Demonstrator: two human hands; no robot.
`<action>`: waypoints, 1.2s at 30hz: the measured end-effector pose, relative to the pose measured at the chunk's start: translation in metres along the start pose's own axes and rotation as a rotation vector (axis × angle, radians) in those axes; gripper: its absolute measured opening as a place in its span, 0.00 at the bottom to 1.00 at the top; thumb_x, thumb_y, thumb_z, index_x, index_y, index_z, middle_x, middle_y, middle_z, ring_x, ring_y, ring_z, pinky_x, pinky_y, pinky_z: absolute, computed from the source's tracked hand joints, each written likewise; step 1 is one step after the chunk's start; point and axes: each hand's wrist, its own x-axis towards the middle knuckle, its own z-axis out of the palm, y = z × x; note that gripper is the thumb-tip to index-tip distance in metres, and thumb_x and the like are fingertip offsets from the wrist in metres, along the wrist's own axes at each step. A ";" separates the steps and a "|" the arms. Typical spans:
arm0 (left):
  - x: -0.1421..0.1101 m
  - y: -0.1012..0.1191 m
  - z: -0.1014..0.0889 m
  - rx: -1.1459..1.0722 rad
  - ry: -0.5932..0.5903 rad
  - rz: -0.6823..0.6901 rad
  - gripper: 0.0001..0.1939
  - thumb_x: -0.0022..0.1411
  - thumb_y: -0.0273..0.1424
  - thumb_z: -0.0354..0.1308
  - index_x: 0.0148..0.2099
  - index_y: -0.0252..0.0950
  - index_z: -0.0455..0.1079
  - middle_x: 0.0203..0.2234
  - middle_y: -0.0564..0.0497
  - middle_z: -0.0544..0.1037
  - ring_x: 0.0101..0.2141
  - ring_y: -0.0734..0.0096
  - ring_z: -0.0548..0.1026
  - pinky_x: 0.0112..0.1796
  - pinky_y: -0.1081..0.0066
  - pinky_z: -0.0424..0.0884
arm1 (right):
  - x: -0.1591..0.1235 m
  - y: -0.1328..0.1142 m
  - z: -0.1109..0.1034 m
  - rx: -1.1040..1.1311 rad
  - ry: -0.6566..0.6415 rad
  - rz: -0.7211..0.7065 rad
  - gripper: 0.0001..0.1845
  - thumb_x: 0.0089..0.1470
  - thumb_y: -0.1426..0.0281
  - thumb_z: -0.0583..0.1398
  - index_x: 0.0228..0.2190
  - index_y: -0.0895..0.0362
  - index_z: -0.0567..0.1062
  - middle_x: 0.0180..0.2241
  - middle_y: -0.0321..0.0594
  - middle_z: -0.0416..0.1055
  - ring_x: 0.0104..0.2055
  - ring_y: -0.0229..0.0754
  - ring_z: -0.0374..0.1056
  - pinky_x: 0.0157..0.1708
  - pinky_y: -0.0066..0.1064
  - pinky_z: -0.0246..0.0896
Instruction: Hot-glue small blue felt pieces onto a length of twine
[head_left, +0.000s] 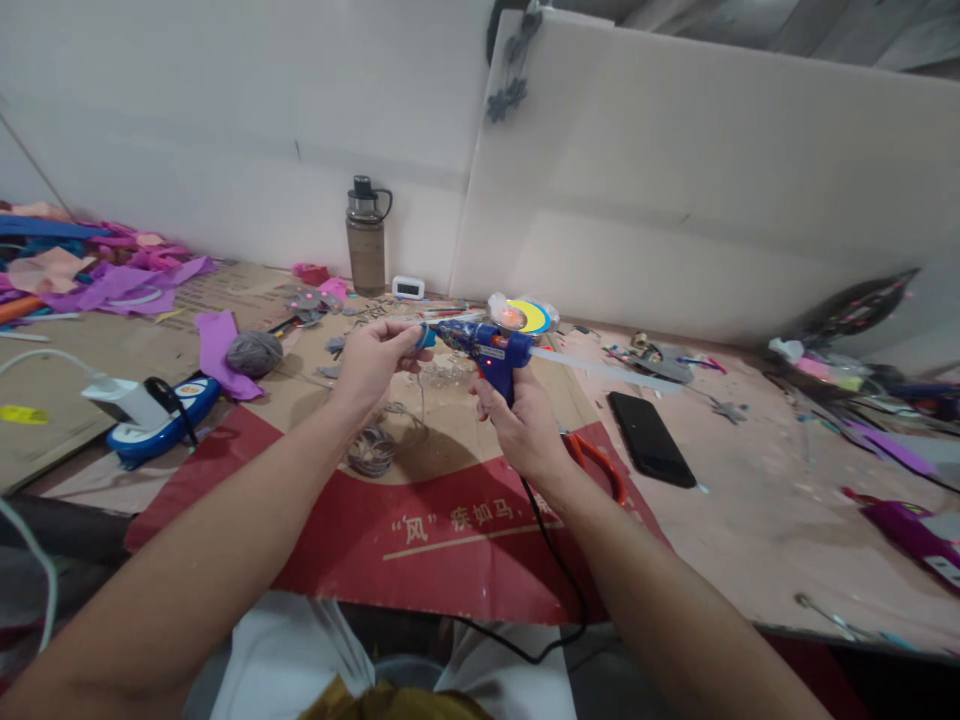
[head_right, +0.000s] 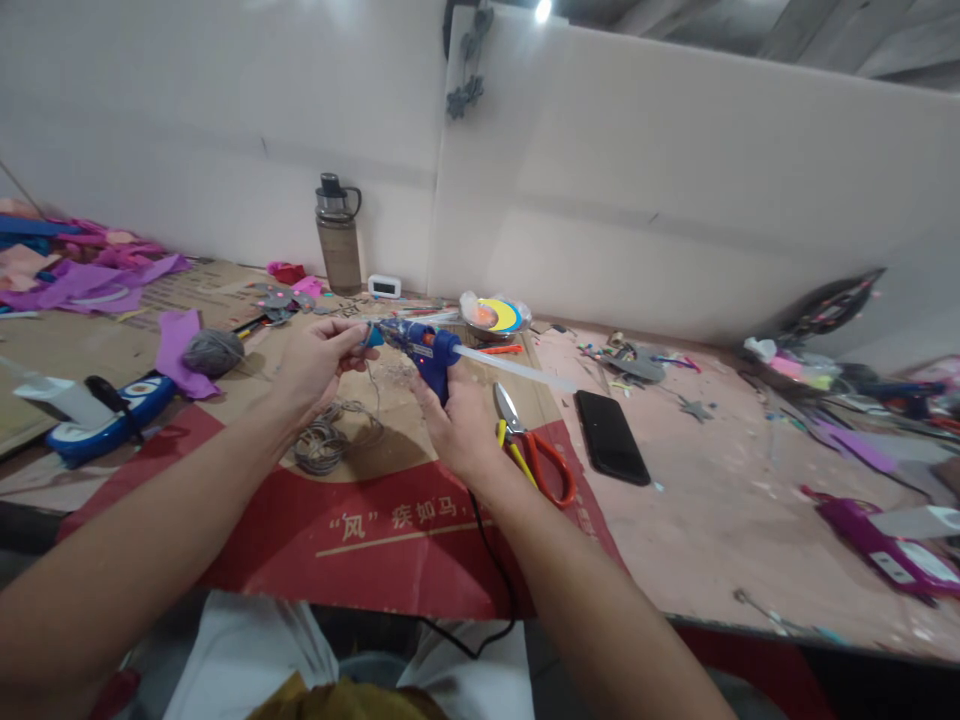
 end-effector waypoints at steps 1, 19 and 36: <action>0.000 0.000 0.000 -0.003 0.000 0.001 0.10 0.50 0.32 0.66 0.31 0.31 0.71 0.22 0.51 0.76 0.22 0.76 0.75 0.21 0.78 0.66 | 0.000 0.000 0.000 0.000 0.001 -0.002 0.19 0.59 0.55 0.54 0.45 0.54 0.68 0.31 0.40 0.71 0.28 0.40 0.65 0.30 0.34 0.61; 0.001 -0.001 -0.002 -0.008 -0.004 -0.008 0.10 0.50 0.32 0.66 0.31 0.33 0.70 0.21 0.53 0.74 0.22 0.75 0.75 0.21 0.77 0.65 | 0.000 -0.004 -0.003 0.029 -0.013 -0.018 0.14 0.59 0.57 0.54 0.40 0.53 0.67 0.31 0.39 0.72 0.25 0.38 0.66 0.28 0.33 0.60; 0.002 0.000 -0.003 -0.007 0.019 0.012 0.10 0.50 0.32 0.66 0.31 0.33 0.70 0.21 0.53 0.74 0.22 0.75 0.75 0.20 0.78 0.64 | -0.001 -0.010 -0.005 0.087 -0.002 0.017 0.14 0.58 0.58 0.55 0.38 0.54 0.69 0.34 0.41 0.73 0.26 0.38 0.65 0.29 0.32 0.63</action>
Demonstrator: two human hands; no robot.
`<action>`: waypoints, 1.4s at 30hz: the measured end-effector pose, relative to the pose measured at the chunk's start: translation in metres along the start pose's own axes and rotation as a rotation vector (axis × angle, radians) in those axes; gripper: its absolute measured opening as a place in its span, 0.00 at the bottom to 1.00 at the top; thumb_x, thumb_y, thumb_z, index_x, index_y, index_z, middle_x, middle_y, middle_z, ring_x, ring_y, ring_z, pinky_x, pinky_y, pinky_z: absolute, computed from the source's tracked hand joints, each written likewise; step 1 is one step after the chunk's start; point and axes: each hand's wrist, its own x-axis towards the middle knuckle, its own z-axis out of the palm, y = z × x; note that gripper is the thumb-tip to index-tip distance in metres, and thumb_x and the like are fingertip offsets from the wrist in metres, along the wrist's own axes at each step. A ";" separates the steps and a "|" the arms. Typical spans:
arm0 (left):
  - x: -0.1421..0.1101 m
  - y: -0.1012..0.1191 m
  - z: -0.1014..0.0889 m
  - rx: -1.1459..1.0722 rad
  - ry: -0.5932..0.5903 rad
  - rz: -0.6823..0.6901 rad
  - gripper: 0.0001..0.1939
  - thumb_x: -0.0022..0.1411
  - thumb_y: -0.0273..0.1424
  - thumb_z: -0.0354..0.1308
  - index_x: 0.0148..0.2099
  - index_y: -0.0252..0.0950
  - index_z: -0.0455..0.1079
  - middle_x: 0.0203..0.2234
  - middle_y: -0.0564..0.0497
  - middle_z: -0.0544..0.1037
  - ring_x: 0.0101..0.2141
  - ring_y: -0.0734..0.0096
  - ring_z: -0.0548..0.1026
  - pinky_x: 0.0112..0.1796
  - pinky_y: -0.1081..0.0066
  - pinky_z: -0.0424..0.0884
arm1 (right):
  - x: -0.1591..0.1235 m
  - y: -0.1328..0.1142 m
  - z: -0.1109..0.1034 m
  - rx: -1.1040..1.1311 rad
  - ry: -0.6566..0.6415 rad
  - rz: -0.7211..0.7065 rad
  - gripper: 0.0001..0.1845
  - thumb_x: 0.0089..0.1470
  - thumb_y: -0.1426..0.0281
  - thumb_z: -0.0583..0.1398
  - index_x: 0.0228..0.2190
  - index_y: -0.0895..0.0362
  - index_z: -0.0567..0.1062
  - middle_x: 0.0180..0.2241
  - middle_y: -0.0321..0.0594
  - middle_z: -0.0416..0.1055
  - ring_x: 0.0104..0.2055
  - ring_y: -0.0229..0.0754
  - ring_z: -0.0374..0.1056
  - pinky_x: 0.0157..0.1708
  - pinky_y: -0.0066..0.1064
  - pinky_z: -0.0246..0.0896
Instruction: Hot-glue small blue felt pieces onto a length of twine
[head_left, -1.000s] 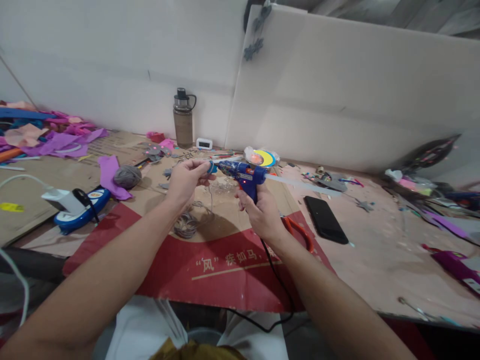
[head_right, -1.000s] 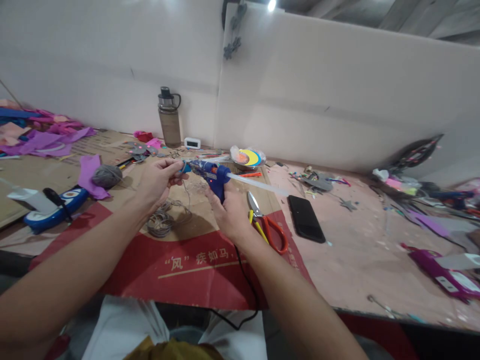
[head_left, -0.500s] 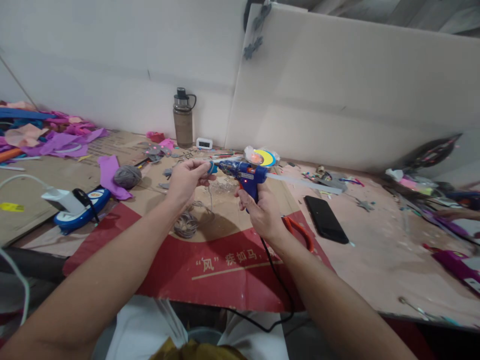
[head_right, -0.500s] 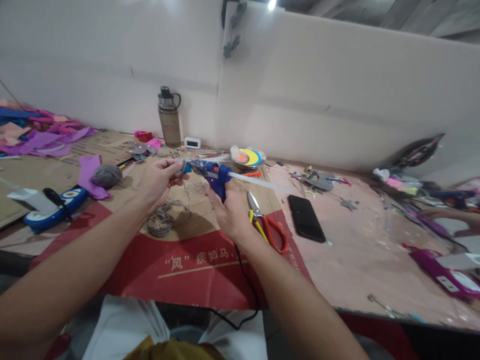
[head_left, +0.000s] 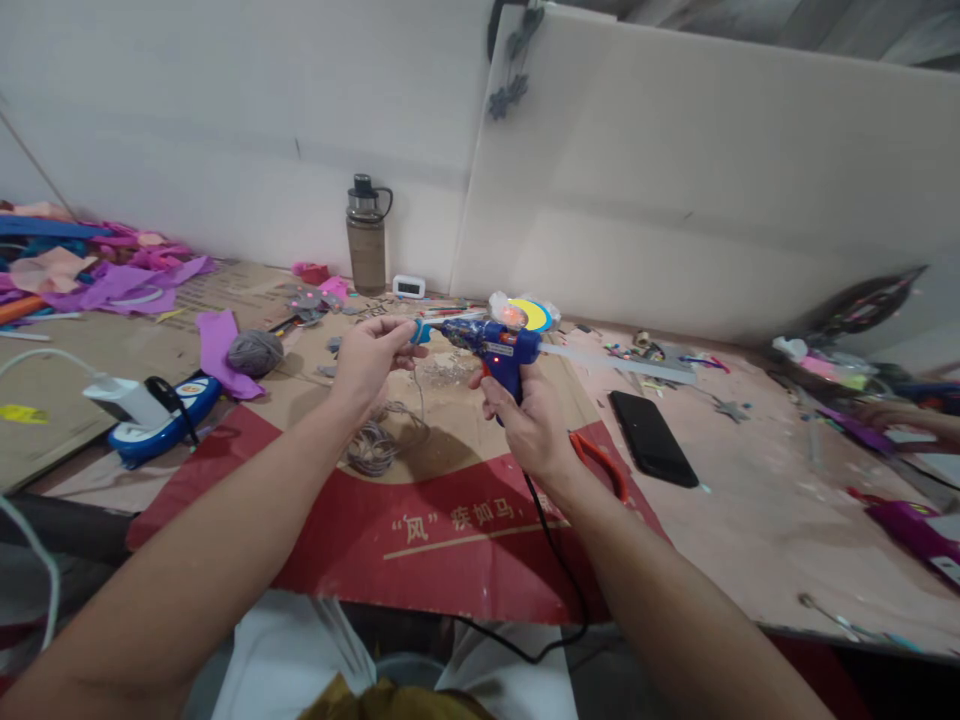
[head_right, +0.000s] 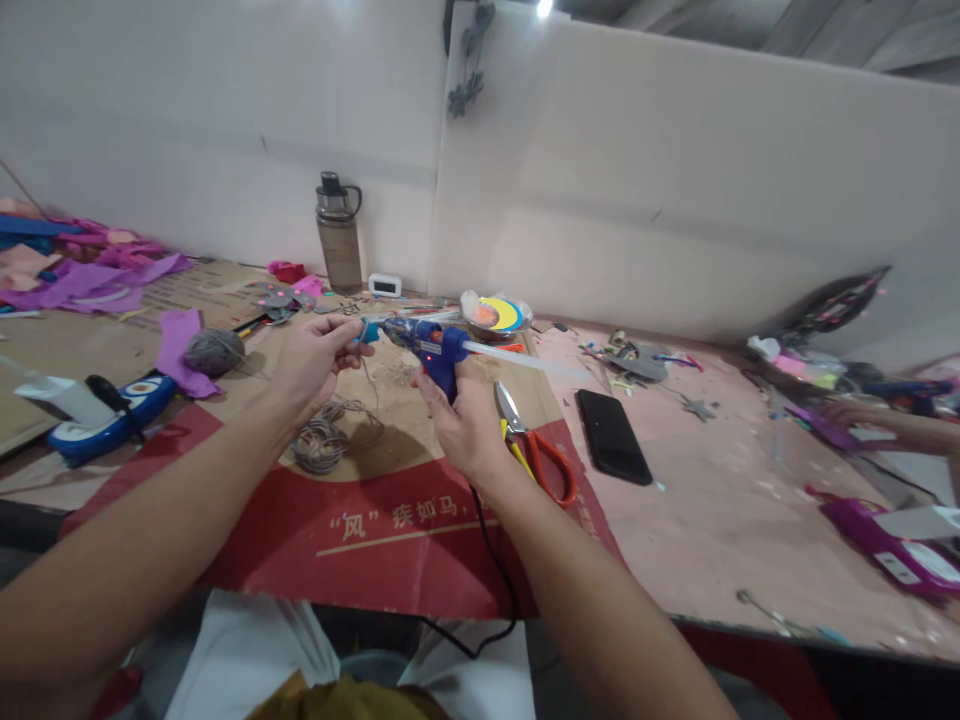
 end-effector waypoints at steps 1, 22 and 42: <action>0.000 -0.001 0.000 0.003 0.005 0.001 0.10 0.50 0.32 0.66 0.31 0.33 0.69 0.21 0.53 0.74 0.23 0.75 0.76 0.20 0.78 0.64 | 0.001 0.001 0.000 0.053 0.007 0.019 0.13 0.58 0.58 0.55 0.38 0.54 0.69 0.34 0.40 0.73 0.26 0.37 0.65 0.29 0.31 0.63; -0.011 0.000 0.000 0.790 -0.060 0.667 0.05 0.58 0.30 0.59 0.34 0.40 0.76 0.35 0.50 0.77 0.26 0.74 0.67 0.34 0.72 0.65 | 0.037 0.035 -0.023 -0.609 0.119 0.109 0.17 0.55 0.60 0.57 0.18 0.53 0.63 0.20 0.42 0.65 0.31 0.46 0.67 0.36 0.39 0.60; -0.013 -0.005 0.008 0.374 -0.058 0.274 0.08 0.54 0.33 0.63 0.37 0.36 0.74 0.28 0.51 0.79 0.28 0.70 0.79 0.33 0.71 0.76 | 0.036 -0.002 0.044 0.117 0.150 -0.032 0.03 0.55 0.69 0.57 0.31 0.54 0.66 0.31 0.35 0.68 0.33 0.35 0.64 0.37 0.30 0.61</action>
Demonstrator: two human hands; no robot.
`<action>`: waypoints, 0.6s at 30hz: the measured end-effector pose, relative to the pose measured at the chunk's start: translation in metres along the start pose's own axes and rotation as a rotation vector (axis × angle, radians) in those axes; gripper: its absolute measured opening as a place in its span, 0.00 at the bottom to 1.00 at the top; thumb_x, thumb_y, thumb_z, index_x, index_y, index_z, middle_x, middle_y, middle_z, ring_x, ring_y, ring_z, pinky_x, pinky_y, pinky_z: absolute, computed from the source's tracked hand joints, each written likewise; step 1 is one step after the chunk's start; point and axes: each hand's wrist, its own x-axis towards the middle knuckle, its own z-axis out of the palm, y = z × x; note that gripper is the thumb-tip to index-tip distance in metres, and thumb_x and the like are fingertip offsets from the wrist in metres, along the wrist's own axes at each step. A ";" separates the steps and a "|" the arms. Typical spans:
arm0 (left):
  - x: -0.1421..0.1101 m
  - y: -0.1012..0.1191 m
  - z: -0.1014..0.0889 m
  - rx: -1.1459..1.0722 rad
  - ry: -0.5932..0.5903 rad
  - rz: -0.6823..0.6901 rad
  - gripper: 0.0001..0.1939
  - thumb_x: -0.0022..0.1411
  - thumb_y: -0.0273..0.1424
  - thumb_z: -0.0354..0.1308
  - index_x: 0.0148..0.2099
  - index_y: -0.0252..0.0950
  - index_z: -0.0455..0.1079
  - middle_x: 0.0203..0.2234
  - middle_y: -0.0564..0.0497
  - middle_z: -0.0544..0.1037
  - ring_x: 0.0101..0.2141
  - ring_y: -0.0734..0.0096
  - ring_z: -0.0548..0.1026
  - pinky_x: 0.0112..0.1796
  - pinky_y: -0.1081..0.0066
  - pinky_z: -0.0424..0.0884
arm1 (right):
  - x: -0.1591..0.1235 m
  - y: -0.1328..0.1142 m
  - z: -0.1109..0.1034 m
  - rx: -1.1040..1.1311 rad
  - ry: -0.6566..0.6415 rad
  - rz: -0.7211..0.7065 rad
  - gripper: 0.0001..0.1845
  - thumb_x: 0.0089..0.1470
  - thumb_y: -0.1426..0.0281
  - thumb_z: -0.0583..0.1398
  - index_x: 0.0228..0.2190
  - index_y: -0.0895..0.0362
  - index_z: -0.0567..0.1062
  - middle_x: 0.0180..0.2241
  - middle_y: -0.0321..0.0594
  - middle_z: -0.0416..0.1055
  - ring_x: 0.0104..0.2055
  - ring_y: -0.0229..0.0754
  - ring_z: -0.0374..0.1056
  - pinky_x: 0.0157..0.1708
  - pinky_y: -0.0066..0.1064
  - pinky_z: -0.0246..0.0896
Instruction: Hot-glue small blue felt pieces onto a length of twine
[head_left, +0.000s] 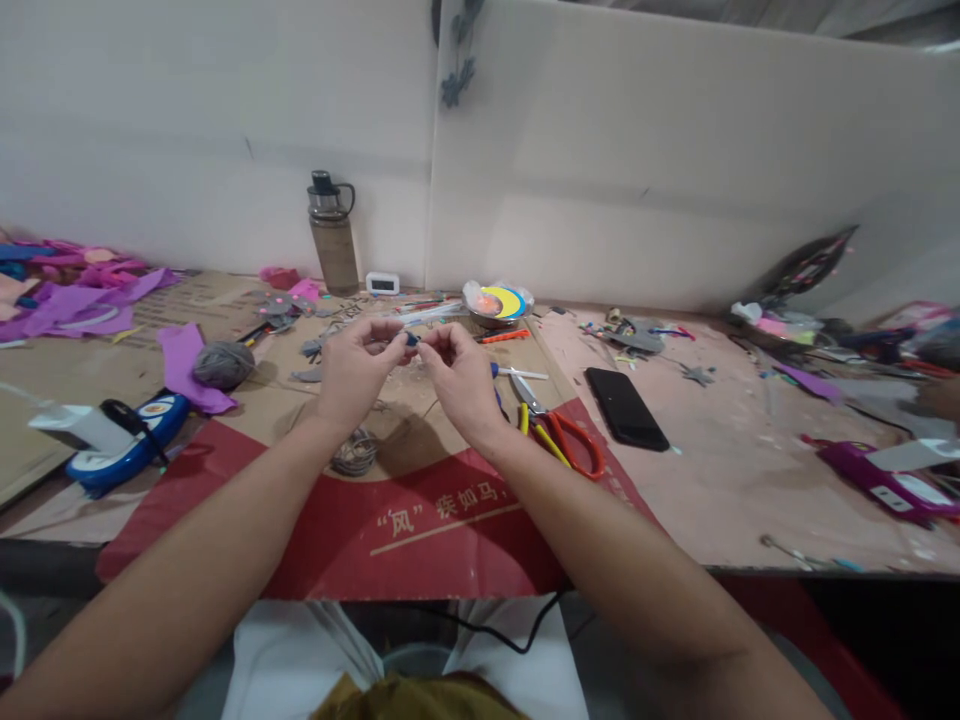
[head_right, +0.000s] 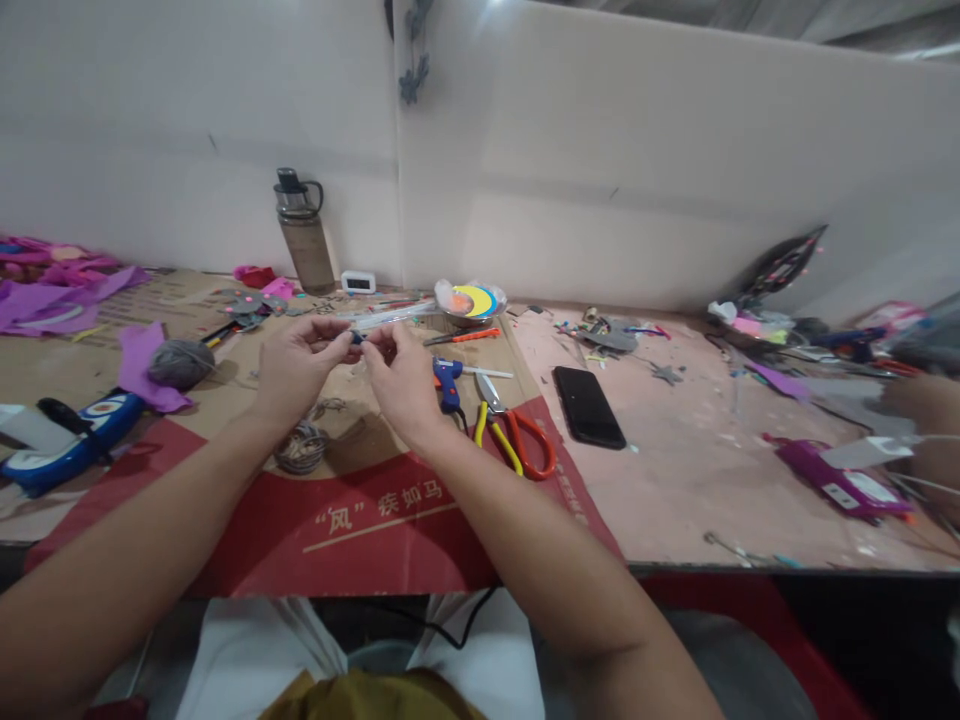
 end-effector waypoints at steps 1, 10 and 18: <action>0.000 0.000 0.000 -0.004 0.003 -0.005 0.08 0.54 0.34 0.64 0.36 0.35 0.74 0.28 0.50 0.79 0.28 0.70 0.80 0.33 0.72 0.76 | 0.000 -0.001 0.000 -0.007 0.005 0.004 0.03 0.55 0.69 0.57 0.31 0.55 0.67 0.31 0.35 0.68 0.33 0.35 0.64 0.37 0.30 0.61; 0.000 -0.001 0.000 0.034 0.005 0.023 0.08 0.55 0.35 0.63 0.33 0.34 0.74 0.25 0.51 0.78 0.26 0.70 0.79 0.28 0.74 0.75 | -0.004 -0.004 0.000 0.022 0.017 0.003 0.05 0.54 0.68 0.58 0.28 0.56 0.69 0.27 0.34 0.69 0.29 0.34 0.62 0.33 0.29 0.58; 0.001 -0.003 0.002 -0.073 -0.034 0.014 0.07 0.54 0.32 0.64 0.30 0.34 0.72 0.20 0.53 0.74 0.21 0.74 0.75 0.18 0.78 0.66 | -0.002 -0.007 0.000 0.020 0.058 0.034 0.07 0.53 0.68 0.59 0.26 0.56 0.69 0.24 0.32 0.66 0.26 0.34 0.60 0.30 0.29 0.55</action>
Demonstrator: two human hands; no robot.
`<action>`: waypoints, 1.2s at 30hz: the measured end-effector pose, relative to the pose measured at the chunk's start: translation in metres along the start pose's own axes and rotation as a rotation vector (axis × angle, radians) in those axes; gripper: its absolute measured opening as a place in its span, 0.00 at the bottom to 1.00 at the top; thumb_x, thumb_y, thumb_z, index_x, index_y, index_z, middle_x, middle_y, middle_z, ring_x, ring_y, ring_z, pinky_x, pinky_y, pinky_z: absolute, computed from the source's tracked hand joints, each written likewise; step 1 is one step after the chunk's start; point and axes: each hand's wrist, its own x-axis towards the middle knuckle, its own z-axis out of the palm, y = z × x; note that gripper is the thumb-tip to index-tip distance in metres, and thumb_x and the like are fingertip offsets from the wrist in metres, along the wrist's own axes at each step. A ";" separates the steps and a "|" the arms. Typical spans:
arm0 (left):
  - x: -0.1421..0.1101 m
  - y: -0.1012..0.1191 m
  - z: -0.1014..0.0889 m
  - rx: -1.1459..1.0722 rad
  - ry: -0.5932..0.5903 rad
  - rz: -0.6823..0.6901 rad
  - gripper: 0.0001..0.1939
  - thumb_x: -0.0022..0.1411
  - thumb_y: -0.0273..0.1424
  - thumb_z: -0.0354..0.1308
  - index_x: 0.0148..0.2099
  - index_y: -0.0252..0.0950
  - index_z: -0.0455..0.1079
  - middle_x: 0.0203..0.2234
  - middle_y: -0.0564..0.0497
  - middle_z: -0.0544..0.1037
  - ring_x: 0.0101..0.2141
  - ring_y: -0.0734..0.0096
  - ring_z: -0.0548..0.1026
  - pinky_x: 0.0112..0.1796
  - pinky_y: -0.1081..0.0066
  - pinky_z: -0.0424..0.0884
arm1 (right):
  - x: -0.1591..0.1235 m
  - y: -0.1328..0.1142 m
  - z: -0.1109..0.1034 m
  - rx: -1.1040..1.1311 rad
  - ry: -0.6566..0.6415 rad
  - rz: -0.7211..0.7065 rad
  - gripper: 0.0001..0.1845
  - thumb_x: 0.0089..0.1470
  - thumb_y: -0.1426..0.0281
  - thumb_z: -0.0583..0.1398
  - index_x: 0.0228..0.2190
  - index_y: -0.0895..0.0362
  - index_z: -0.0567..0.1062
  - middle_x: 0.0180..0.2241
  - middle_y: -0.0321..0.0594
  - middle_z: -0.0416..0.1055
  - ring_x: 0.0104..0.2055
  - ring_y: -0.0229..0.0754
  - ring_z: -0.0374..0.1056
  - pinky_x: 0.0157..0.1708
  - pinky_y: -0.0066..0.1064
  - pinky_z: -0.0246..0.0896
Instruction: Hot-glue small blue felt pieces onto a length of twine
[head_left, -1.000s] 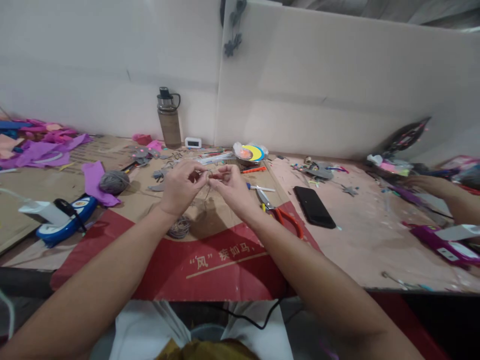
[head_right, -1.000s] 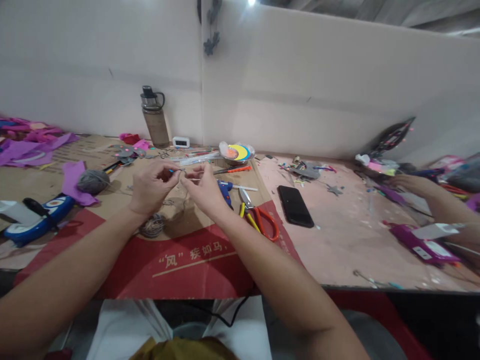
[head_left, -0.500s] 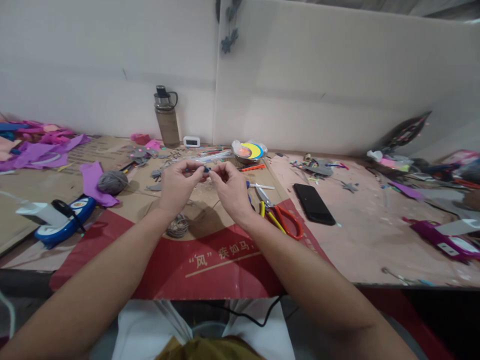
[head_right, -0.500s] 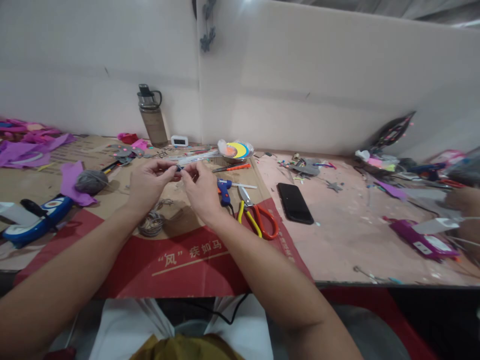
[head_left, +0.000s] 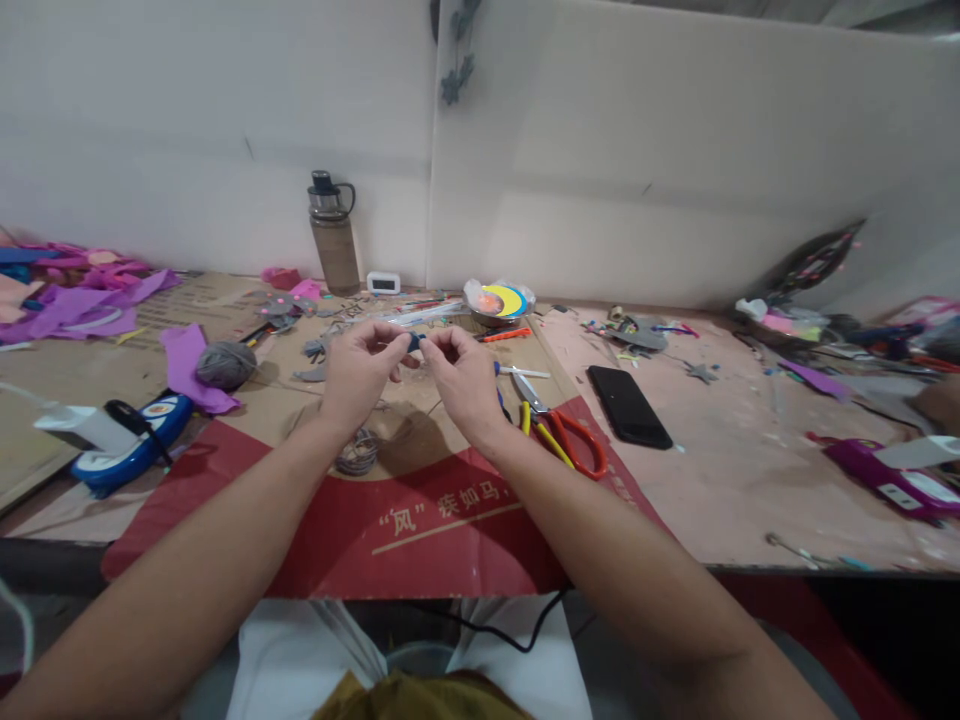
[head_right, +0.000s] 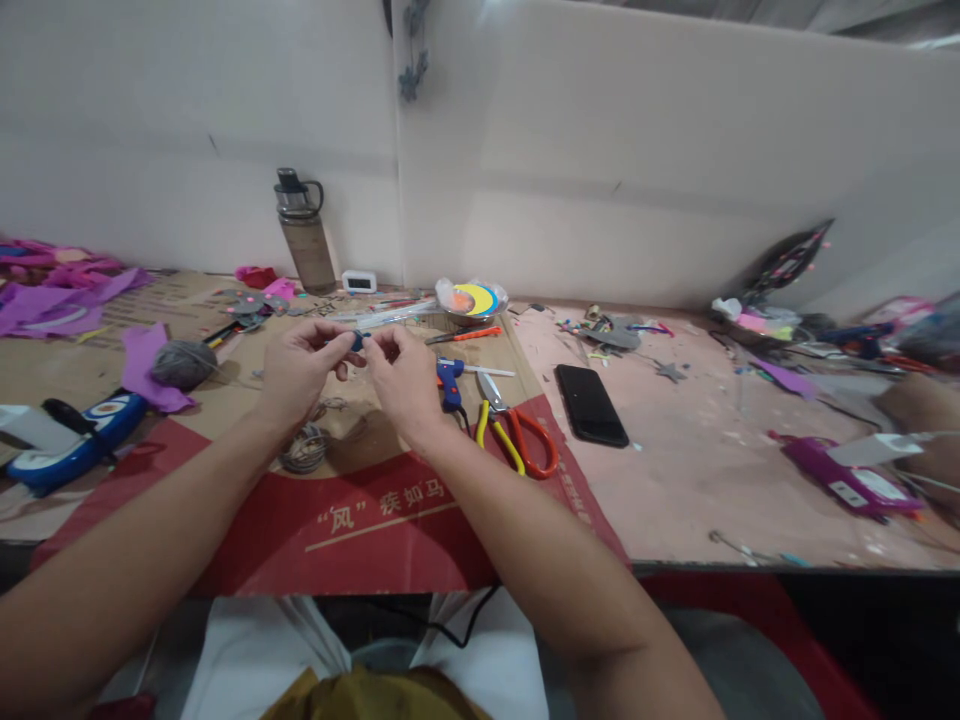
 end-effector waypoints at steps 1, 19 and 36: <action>0.000 -0.001 0.000 -0.017 -0.009 -0.006 0.06 0.54 0.32 0.64 0.30 0.34 0.72 0.20 0.54 0.74 0.21 0.74 0.75 0.19 0.77 0.67 | 0.000 0.000 0.000 0.002 -0.001 0.004 0.07 0.53 0.68 0.59 0.26 0.56 0.69 0.24 0.32 0.66 0.26 0.34 0.60 0.30 0.29 0.55; -0.001 -0.002 0.002 -0.203 -0.041 -0.153 0.10 0.51 0.35 0.67 0.31 0.33 0.73 0.24 0.51 0.77 0.25 0.72 0.78 0.23 0.76 0.71 | 0.000 -0.001 -0.001 -0.037 0.006 0.036 0.08 0.53 0.67 0.59 0.24 0.56 0.68 0.23 0.32 0.66 0.26 0.34 0.59 0.30 0.29 0.54; -0.004 0.000 0.003 -0.237 -0.069 -0.197 0.08 0.51 0.32 0.65 0.28 0.34 0.70 0.22 0.54 0.74 0.22 0.76 0.74 0.22 0.77 0.69 | -0.002 0.000 0.000 -0.086 0.005 0.046 0.11 0.51 0.65 0.60 0.22 0.56 0.69 0.21 0.31 0.66 0.25 0.34 0.59 0.28 0.29 0.54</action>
